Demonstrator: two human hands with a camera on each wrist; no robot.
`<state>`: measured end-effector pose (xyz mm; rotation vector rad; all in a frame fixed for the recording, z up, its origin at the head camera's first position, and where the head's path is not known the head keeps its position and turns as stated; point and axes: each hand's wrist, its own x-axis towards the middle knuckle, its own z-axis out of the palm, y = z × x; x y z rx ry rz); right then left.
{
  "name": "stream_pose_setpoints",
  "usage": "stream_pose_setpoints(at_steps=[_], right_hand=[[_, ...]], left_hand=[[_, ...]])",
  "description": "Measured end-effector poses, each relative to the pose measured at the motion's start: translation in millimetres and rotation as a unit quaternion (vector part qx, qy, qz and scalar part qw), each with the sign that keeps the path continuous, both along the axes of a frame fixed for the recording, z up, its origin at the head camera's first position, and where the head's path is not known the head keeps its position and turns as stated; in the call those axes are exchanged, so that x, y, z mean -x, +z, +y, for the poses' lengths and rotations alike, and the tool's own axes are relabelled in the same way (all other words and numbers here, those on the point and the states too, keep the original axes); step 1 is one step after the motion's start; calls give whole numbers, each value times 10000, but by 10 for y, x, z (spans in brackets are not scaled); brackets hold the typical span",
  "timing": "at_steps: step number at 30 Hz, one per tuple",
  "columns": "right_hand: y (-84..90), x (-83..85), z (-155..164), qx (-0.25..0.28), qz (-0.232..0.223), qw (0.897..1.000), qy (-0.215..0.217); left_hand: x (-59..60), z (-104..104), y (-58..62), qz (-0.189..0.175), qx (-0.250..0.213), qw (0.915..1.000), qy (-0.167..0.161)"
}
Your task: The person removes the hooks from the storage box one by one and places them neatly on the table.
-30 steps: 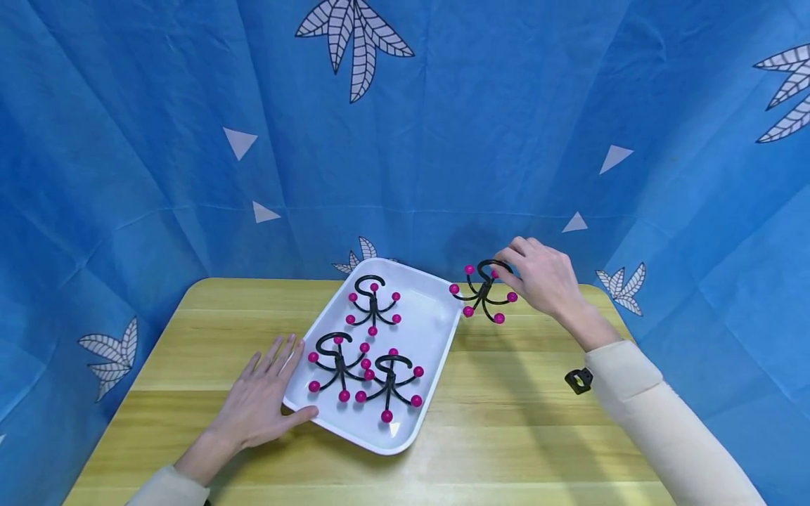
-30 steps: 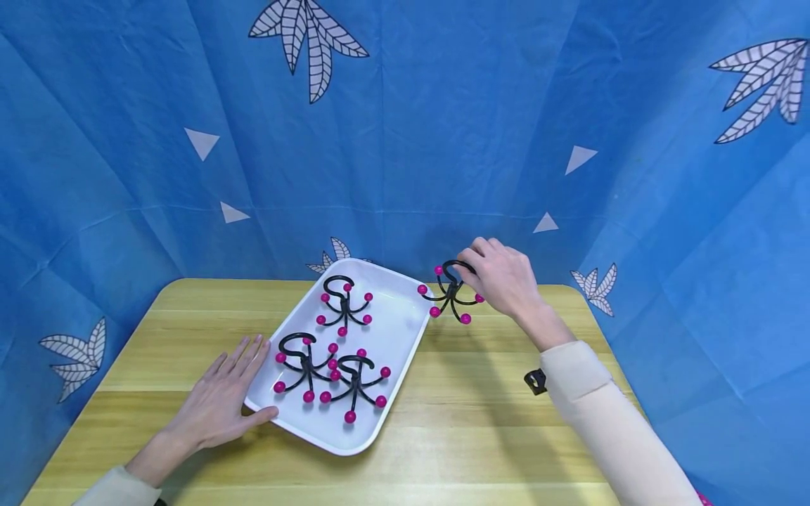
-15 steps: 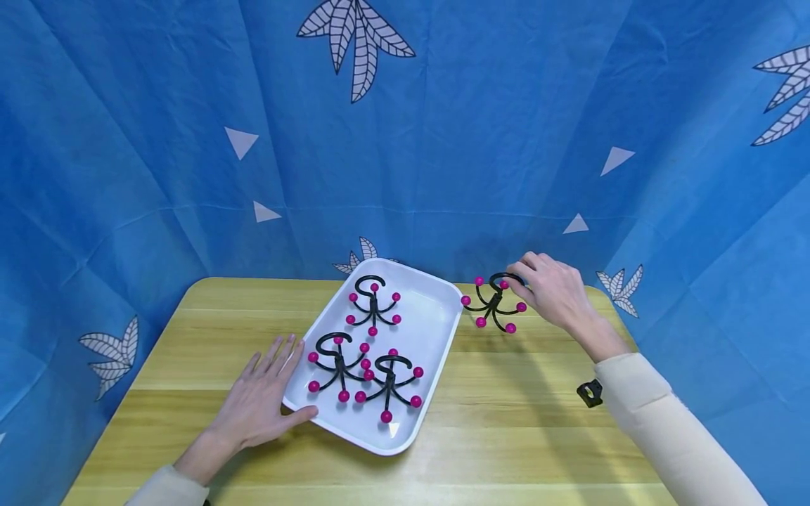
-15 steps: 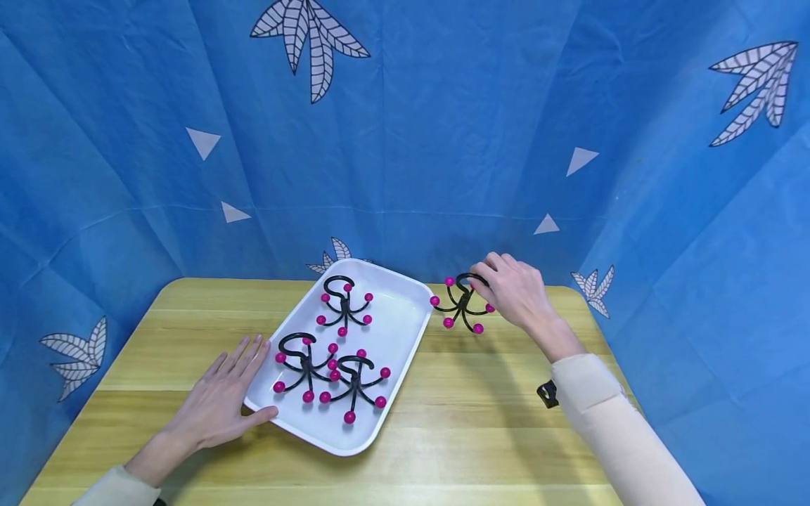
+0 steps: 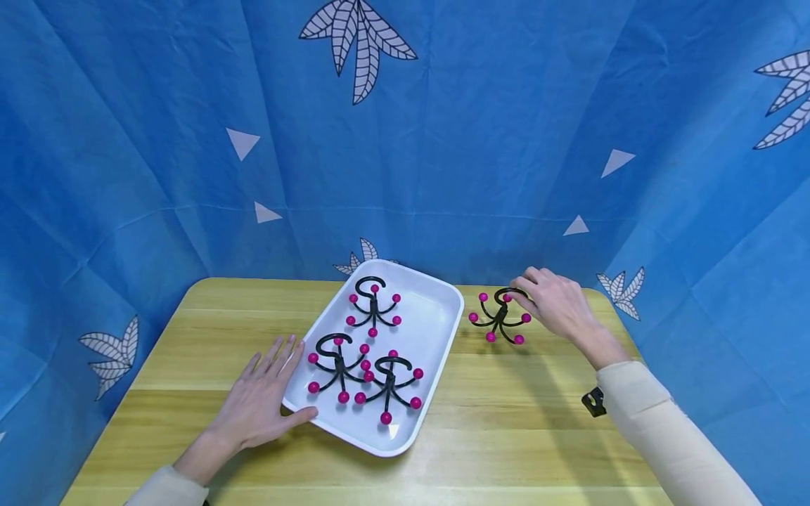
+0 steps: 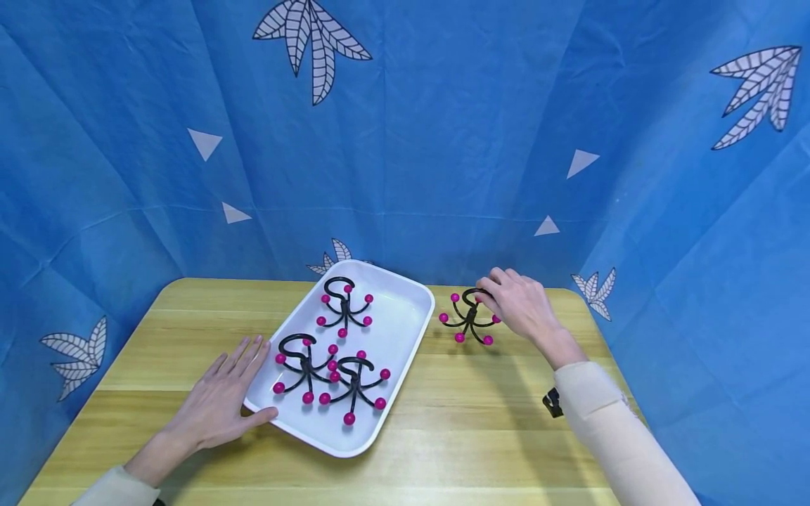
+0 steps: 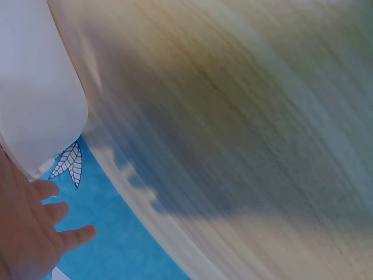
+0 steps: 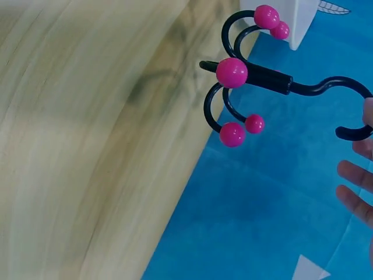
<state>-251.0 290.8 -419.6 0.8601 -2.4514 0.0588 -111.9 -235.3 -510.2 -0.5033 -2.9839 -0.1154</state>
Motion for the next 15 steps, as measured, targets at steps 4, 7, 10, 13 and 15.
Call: stream_pose_setpoints(at_steps=[4, 7, 10, 13, 15], right_hand=[[-62, 21, 20, -62, 3, 10000, 48], [-97, 35, 35, -80, 43, 9999, 95], [-122, 50, 48, -82, 63, 9999, 107], [-139, 71, 52, -83, 21, 9999, 67], [-149, 87, 52, -94, -28, 9999, 26]], left_hand=[[0, 3, 9, -24, 7, 10000, -1], [-2, 7, 15, -31, 6, 10000, 13], [-6, 14, 21, -45, -7, 10000, 43], [-10, 18, 26, -84, -23, 9999, 79], [-13, 18, 29, -101, -26, 9999, 92]])
